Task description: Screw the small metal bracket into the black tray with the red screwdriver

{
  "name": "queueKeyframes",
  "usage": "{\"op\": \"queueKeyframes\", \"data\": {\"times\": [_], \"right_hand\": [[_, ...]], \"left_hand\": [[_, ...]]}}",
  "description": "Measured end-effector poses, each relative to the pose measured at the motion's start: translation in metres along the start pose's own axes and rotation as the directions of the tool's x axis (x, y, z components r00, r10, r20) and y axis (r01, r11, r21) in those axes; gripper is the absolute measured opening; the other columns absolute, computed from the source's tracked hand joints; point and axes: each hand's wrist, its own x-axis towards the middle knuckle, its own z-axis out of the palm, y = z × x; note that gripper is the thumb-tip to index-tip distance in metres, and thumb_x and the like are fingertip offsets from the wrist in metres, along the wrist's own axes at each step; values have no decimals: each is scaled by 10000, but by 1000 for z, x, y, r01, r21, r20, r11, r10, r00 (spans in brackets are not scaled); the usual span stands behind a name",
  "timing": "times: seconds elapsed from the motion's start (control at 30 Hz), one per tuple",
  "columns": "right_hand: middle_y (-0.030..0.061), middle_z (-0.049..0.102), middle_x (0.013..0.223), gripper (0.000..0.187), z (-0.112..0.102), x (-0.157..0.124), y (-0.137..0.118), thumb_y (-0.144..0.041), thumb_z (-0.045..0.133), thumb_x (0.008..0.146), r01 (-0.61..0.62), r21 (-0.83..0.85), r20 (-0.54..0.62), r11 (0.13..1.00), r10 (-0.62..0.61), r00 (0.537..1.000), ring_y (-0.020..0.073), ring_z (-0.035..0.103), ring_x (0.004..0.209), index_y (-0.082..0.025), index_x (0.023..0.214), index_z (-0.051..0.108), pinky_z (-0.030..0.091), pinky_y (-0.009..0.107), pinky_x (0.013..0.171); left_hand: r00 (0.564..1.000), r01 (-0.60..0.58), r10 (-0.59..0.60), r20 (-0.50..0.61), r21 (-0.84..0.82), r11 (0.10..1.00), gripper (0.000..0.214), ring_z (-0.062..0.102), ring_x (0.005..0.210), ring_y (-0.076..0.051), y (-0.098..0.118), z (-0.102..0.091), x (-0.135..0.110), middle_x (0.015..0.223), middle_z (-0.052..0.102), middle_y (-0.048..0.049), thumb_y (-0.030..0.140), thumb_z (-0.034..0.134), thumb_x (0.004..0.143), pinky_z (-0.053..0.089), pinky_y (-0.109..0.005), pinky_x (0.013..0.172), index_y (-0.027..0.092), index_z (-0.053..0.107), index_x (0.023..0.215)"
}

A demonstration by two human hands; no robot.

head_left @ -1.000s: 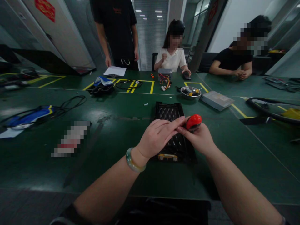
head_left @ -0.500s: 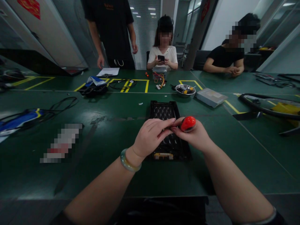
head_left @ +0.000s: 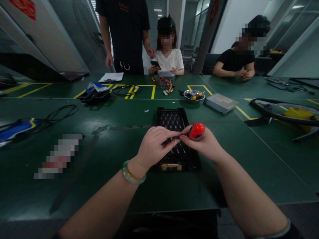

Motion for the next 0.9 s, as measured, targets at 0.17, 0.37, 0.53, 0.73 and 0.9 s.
{"op": "queueKeyframes", "data": {"times": [0.17, 0.37, 0.53, 0.73, 0.9], "right_hand": [[-2, 691, 767, 115, 0, 0, -1, -218, 737, 757, -16, 3, 19, 1000, 16, 1000, 112, 615, 717, -173, 861, 718, 511, 235, 676], [1, 697, 770, 132, 1, 1, 0, -267, 737, 773, -12, -16, 2, 1000, 12, 1000, 113, 621, 709, -176, 867, 727, 513, 244, 672], [21, 712, 887, 251, 0, 2, 2, -346, 729, 791, -4, 0, 16, 1000, 4, 1000, 143, 638, 796, -196, 992, 722, 516, 289, 741], [-5, 635, 816, 378, -4, 5, 7, -385, 701, 820, -54, -31, -59, 998, 53, 997, 116, 568, 710, -200, 1146, 651, 459, 282, 697], [9, 628, 816, 378, -6, 6, 10, -447, 641, 860, -50, -39, -89, 998, 46, 995, 134, 578, 747, -184, 1131, 630, 456, 304, 726]], "left_hand": [[999, 36, -36, 8, -20, 999, 144, 638, 878, -158, 3, 0, 2, 953, 730, -13, 230, 651, 879, 491, -346, 828, 213, 672, 1020], [995, 99, -97, 30, -82, 992, 110, 625, 879, -159, 6, -2, 6, 945, 714, -14, 238, 647, 884, 495, -346, 836, 214, 667, 990], [986, 165, -164, 18, -92, 982, 125, 605, 865, -156, 5, -4, 5, 893, 695, 1, 225, 662, 867, 486, -336, 819, 232, 675, 991], [949, 299, -284, 136, -102, 949, 145, 590, 861, -168, -2, -5, 5, 845, 678, 11, 294, 698, 845, 469, -333, 808, 246, 700, 982], [791, 257, -174, 586, -62, 964, 125, 547, 978, -201, -4, 3, 2, 958, 693, 30, 401, 728, 816, 360, -395, 918, 349, 754, 927]]}}
